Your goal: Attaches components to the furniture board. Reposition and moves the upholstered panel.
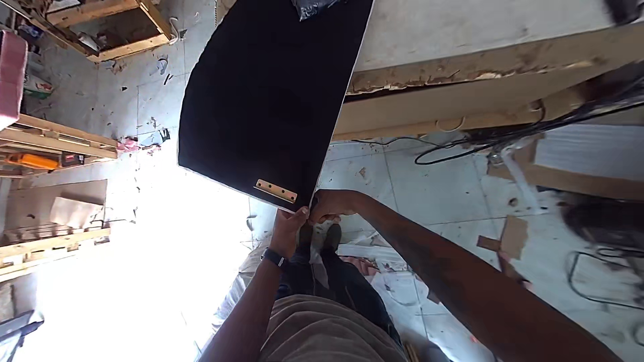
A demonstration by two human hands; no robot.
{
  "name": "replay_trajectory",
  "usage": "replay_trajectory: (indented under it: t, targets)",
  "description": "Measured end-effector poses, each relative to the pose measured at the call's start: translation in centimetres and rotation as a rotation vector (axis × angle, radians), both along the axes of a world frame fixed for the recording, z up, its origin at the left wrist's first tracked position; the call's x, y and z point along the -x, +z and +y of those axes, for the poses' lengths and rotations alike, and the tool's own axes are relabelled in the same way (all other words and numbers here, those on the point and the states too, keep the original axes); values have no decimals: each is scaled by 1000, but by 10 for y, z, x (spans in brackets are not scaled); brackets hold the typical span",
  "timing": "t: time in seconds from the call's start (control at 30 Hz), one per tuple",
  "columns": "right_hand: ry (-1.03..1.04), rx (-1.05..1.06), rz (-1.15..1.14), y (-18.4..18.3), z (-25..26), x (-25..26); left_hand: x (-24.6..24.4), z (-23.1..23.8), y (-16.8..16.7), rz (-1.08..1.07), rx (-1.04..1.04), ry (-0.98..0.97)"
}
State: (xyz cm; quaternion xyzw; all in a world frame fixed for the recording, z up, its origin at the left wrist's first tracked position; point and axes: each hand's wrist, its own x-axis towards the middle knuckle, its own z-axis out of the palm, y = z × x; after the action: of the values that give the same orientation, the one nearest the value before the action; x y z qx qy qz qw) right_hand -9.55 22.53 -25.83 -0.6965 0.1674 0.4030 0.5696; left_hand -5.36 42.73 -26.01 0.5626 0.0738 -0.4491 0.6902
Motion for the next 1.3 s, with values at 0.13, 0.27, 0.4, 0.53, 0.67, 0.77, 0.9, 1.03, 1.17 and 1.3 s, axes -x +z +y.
replay_trajectory:
  t: [0.13,0.27,0.4,0.53,0.67,0.77,0.9,1.03,1.17,1.3]
  targets:
    - [-124,715,-113,47,50,17,-7,-4,0,39,42,52]
    - [-152,777,-20,41,60,6,-7,-7,0,116,88,114]
    - [36,3,110,9,2,-6,-3,-2,0,141,85,116]
    - [-137,735,-21,57,63,5,-9,-4,3,157,84,161]
    - [-125,789,38,52,65,-7,-8,-17,4,195,55,230]
    - [-19,123,117,21,17,-11,-5,-13,4,182,4,227]
    - [-59,490,33,48,42,-5,-8,-11,7,159,-15,199]
    - [-172,897,-28,51,73,3,-5,-25,12,147,-30,238]
    - [-83,360,39,30,26,-6,-2,-23,10,69,-66,249]
    - [-144,-112,96,19,25,-1,-2,-2,17,-10,-116,231]
